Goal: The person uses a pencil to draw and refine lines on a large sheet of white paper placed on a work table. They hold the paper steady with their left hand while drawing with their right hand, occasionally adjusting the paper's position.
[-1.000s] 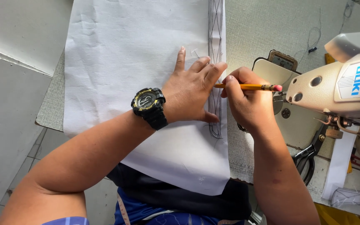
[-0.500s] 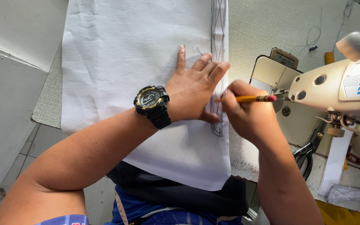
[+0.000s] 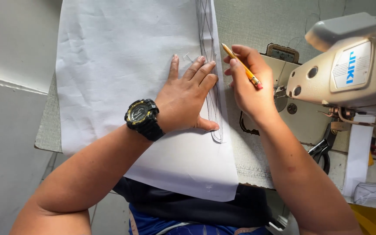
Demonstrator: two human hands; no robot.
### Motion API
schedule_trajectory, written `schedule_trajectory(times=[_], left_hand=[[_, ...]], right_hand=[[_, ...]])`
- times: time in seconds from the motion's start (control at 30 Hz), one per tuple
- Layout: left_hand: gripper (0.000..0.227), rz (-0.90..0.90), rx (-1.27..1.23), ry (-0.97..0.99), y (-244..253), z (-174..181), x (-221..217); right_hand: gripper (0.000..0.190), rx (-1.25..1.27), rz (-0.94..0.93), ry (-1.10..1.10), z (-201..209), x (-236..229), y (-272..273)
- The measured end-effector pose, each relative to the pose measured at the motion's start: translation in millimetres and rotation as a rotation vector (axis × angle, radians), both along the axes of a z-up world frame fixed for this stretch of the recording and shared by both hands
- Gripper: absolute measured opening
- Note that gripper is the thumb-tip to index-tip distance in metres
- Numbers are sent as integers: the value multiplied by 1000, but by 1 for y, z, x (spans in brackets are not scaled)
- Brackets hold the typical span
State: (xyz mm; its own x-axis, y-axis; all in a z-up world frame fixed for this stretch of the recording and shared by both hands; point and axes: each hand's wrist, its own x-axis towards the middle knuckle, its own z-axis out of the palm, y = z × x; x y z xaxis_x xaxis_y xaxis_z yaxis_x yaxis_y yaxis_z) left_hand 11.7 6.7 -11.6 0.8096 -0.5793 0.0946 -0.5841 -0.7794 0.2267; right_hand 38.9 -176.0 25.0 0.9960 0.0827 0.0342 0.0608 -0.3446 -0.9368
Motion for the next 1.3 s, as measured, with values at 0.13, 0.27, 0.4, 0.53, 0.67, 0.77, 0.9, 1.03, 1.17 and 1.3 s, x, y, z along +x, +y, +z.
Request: schedule_trajectory(times=[0.13, 0.27, 0.4, 0.53, 0.67, 0.77, 0.9, 1.03, 1.17, 1.3], left_hand=[[128, -6, 17, -42, 5, 6, 0], [79, -1, -149, -15, 8, 6, 11], [24, 112, -378, -65, 15, -15, 31], [31, 266, -429, -115, 20, -7, 39], [43, 453, -224, -57, 17, -6, 37], [45, 459, -185, -41, 16, -3, 36], [49, 450, -146, -36, 20, -12, 39], [56, 388, -90, -5, 14, 2, 33], [59, 375, -44, 12, 14, 0, 35], [65, 373, -2, 27, 16, -4, 35]], right_hand=[[21, -33, -43, -183, -8, 1, 2], [20, 13, -63, -280, -28, -3, 0], [41, -582, 34, -678, -59, 4, -5], [62, -683, 75, -543, -46, -14, 6], [50, -708, -83, -491, -53, -2, -1], [46, -727, -126, -445, -59, 6, -11], [47, -682, -117, -431, -52, 5, -16], [47, -622, -89, -374, -52, 8, -19], [34, -559, -132, -499, -62, 15, -23], [27, -494, -129, -597, -49, 12, -27]])
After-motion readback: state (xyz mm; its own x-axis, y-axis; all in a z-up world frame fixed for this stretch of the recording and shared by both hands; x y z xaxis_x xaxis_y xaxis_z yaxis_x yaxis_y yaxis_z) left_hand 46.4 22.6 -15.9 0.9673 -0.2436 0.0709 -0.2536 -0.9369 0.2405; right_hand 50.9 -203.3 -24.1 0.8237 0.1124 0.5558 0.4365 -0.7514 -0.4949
